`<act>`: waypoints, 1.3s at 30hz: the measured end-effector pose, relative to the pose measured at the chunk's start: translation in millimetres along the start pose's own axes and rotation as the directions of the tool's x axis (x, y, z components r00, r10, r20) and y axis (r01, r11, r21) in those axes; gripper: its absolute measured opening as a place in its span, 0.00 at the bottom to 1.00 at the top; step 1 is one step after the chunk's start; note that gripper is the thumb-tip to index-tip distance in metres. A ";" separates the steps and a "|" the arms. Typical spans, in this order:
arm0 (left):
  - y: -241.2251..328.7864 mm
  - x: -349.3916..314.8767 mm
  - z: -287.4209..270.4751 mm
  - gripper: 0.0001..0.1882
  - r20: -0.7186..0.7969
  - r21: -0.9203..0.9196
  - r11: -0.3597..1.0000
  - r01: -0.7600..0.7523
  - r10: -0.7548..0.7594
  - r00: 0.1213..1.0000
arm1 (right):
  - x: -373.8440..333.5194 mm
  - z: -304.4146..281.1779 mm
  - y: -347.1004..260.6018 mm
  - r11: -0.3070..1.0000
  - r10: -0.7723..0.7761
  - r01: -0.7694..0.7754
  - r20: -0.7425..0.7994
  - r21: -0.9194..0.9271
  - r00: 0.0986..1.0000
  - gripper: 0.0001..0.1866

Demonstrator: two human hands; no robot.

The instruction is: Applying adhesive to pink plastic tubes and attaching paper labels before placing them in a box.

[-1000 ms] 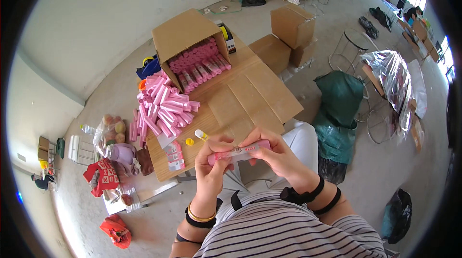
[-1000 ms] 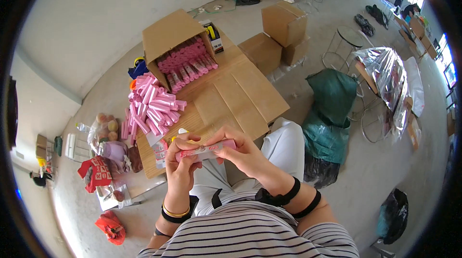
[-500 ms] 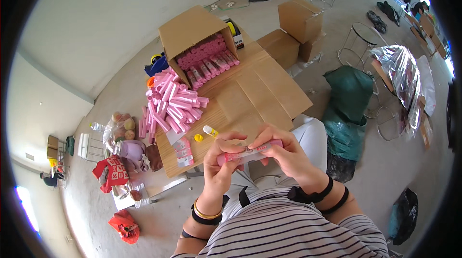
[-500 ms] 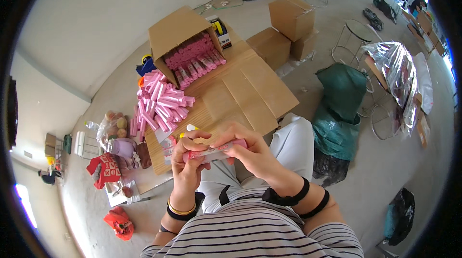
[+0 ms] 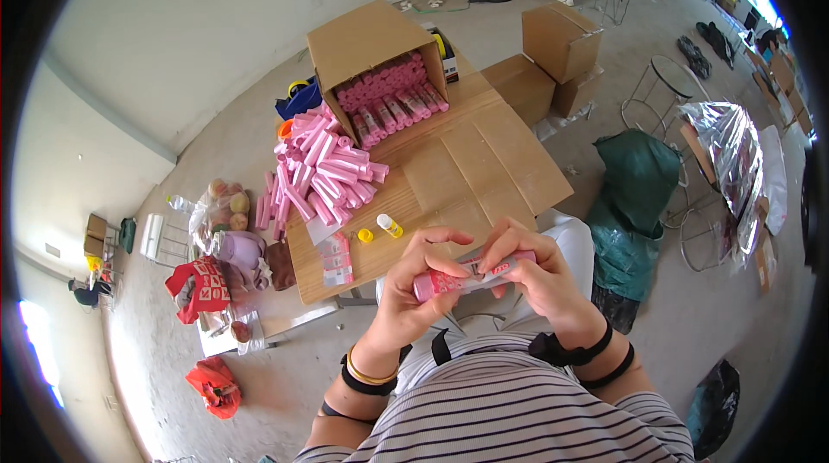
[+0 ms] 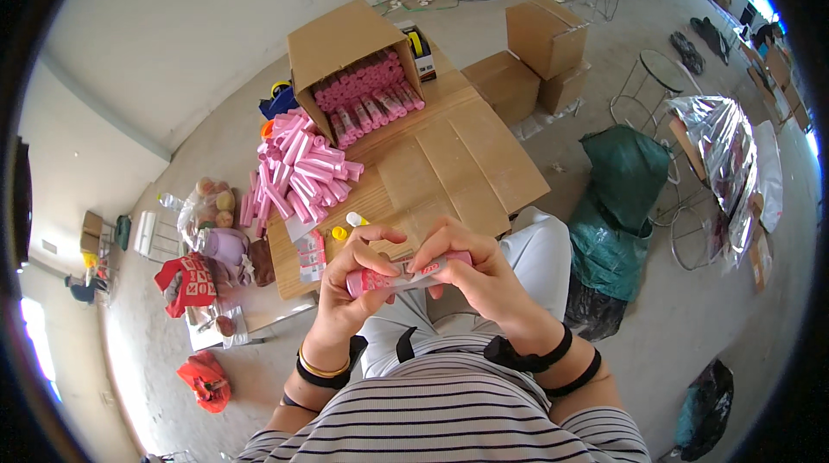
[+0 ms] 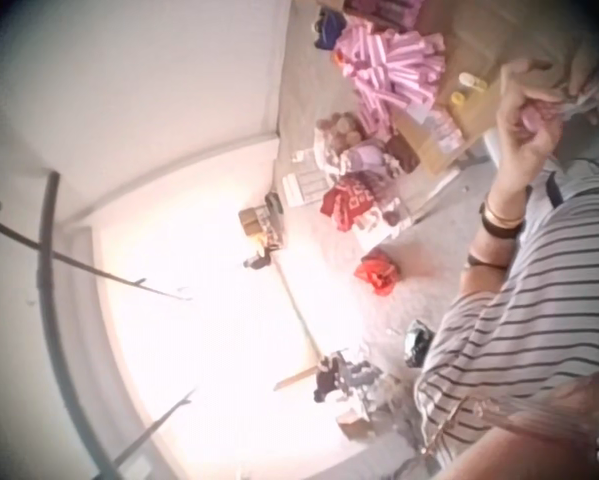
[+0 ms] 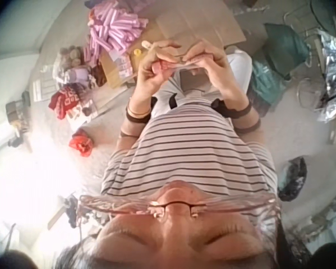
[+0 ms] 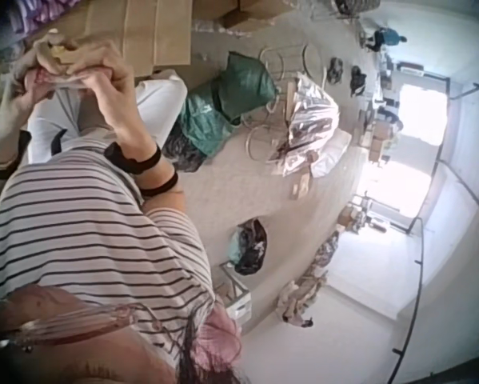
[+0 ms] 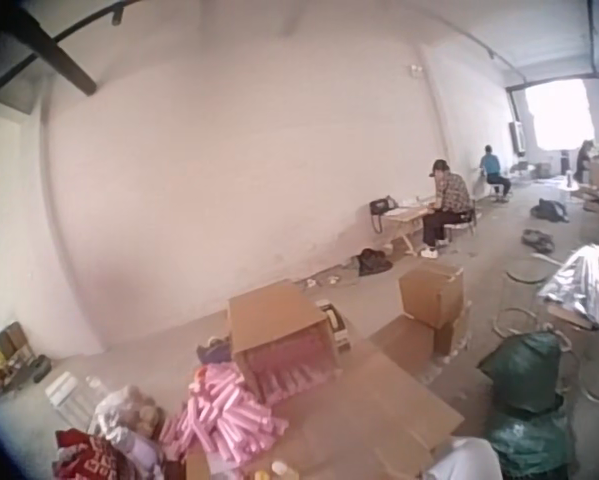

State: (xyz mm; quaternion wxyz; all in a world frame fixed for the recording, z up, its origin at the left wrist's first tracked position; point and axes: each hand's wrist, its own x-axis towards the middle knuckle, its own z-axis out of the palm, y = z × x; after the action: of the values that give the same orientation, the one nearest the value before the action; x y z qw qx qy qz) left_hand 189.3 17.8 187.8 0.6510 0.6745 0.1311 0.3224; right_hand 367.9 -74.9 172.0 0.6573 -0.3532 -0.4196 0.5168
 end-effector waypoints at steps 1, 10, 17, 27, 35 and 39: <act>-0.5 -0.4 -0.5 0.10 0.008 0.014 1.000 -0.008 0.008 1.000 | -0.1 0.4 -0.2 1.000 0.005 -0.005 0.002 -0.001 1.000 0.09; -2.0 -4.8 -1.8 0.12 -0.017 -0.030 1.000 0.000 -0.001 1.000 | 0.6 6.2 -5.2 0.999 0.045 -0.045 0.016 -0.001 0.999 0.08; -8.6 -7.3 -4.2 0.10 -0.034 -0.096 0.995 0.031 -0.034 0.999 | 0.8 3.9 -6.4 0.997 0.063 -0.061 0.074 -0.038 0.995 0.06; -9.0 -7.1 -7.2 0.09 -0.067 -0.088 0.996 0.028 -0.034 0.997 | -1.1 5.2 5.7 0.986 0.136 -0.140 0.047 0.093 0.990 0.09; -7.4 -8.5 -13.4 0.10 -0.017 -0.122 0.991 0.050 -0.052 0.998 | -0.7 10.0 8.9 0.918 0.253 -0.245 0.017 0.311 0.967 0.12; -16.9 -8.7 -13.5 0.08 -0.080 -0.229 0.971 0.069 -0.090 0.993 | 4.9 5.9 10.0 0.950 -0.077 0.093 0.065 -0.300 0.995 0.13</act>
State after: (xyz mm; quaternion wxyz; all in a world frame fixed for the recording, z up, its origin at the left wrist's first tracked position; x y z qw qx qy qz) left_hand 178.6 25.3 168.5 0.7293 0.5751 0.1499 0.3389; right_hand 359.2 -67.8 166.3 0.6061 -0.4176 -0.5255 0.4268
